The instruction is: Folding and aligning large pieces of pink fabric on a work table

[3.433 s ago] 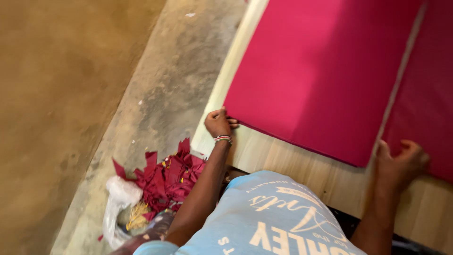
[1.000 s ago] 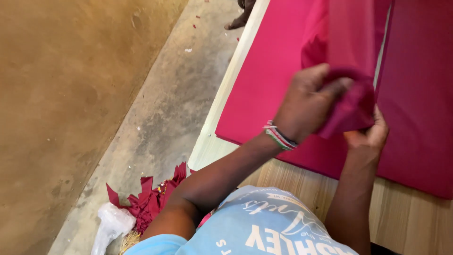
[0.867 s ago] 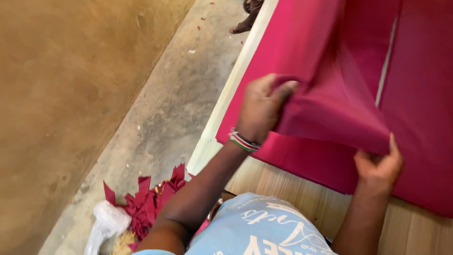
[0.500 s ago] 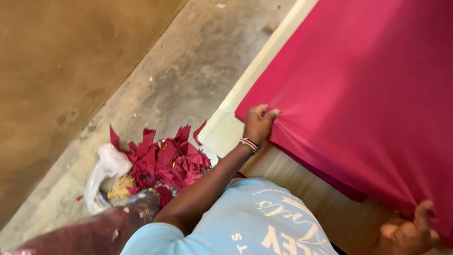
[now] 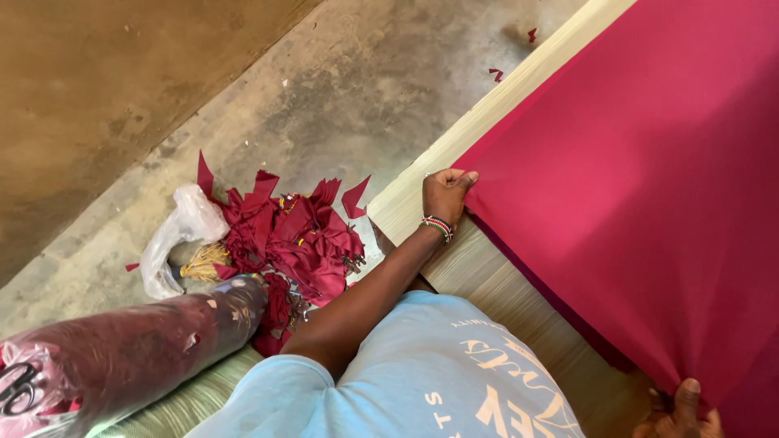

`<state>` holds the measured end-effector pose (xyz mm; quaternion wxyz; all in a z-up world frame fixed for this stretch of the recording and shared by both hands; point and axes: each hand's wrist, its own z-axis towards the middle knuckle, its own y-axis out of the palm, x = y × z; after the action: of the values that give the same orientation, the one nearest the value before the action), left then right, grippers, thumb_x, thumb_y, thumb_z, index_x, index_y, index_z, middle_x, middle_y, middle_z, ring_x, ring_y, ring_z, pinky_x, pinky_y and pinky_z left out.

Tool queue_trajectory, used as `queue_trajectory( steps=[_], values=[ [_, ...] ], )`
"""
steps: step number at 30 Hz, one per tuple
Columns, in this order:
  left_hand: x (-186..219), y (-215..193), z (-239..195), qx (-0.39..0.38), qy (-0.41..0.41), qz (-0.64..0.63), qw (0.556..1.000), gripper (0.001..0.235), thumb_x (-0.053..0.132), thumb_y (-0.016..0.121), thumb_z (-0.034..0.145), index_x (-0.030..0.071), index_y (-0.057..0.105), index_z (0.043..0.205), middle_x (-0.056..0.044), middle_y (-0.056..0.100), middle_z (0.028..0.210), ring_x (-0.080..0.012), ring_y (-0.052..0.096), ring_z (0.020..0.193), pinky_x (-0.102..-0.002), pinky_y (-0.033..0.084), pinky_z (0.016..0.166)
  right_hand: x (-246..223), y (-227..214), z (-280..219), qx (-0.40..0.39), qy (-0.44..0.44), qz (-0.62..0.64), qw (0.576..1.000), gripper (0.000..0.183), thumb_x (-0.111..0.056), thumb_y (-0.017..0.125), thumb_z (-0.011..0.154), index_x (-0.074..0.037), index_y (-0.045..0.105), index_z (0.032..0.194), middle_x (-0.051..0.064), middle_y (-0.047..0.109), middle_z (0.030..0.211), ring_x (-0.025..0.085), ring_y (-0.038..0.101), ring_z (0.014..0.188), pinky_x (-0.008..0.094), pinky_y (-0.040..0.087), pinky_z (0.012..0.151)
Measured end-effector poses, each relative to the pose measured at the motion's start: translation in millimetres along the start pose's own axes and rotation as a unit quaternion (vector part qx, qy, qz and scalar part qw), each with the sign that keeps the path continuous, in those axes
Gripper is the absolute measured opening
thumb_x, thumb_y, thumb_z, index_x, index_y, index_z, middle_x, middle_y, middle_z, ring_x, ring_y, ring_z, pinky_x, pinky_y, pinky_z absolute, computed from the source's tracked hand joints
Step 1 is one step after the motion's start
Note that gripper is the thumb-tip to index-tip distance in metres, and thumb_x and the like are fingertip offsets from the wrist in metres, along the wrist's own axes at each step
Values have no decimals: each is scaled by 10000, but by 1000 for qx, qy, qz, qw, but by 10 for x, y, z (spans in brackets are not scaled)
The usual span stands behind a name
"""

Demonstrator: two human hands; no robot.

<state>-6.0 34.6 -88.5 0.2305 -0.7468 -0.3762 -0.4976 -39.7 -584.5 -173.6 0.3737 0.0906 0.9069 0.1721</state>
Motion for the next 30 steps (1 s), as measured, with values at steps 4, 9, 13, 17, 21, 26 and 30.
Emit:
queue_trajectory(
  steps=[4,9,13,17,21,26,30],
  values=[
    [-99,-42,94,18,21,-20,999,117,143,830,822,43,795,873,11,698,738,-71,582,662,-252,496,590,254,1367,-588,308,-313,-162,884,512,-493,850,1101,-185,527,1353,34,676,1030,87,677,725,199,590,637],
    [327,-185,-145,7,-48,-87,995,220,172,849,804,8,705,776,-93,727,740,-262,645,401,-303,444,280,240,1724,-835,326,-320,-147,877,588,-538,829,1137,-175,430,1370,26,684,1109,77,713,809,190,652,758],
    [227,-178,-13,5,-22,-64,998,112,123,767,902,11,754,912,-66,681,660,-213,648,420,-266,483,345,212,1456,-784,294,-225,-206,906,600,-676,735,1105,-294,468,1483,52,666,1057,87,694,837,317,489,396],
    [421,-196,-40,29,-31,-80,996,135,116,794,866,8,732,814,-62,665,590,-196,639,393,-256,471,349,121,1699,-916,260,-195,-228,918,569,-652,691,1104,-270,490,1474,22,665,1097,95,685,946,355,512,415],
    [440,-202,-40,39,-41,-73,996,126,101,794,881,5,738,820,-82,706,627,-193,635,391,-262,500,341,176,1331,-664,220,-142,-245,933,391,-510,507,1242,-240,413,1510,182,653,1169,422,556,553,557,448,378],
    [428,-189,-41,51,-68,-94,992,166,90,810,880,-7,701,801,-129,647,535,-192,594,367,-304,536,338,322,1670,-590,337,-208,-181,900,320,-503,761,1118,-254,628,1268,-31,707,959,44,701,769,228,542,558],
    [435,-201,-45,52,-80,-98,991,179,103,799,881,-2,670,814,-138,644,537,-204,603,377,-322,544,343,524,1947,-493,367,-308,-170,861,278,-303,840,1119,-68,691,1103,14,636,812,92,636,634,217,608,582]
  ],
)
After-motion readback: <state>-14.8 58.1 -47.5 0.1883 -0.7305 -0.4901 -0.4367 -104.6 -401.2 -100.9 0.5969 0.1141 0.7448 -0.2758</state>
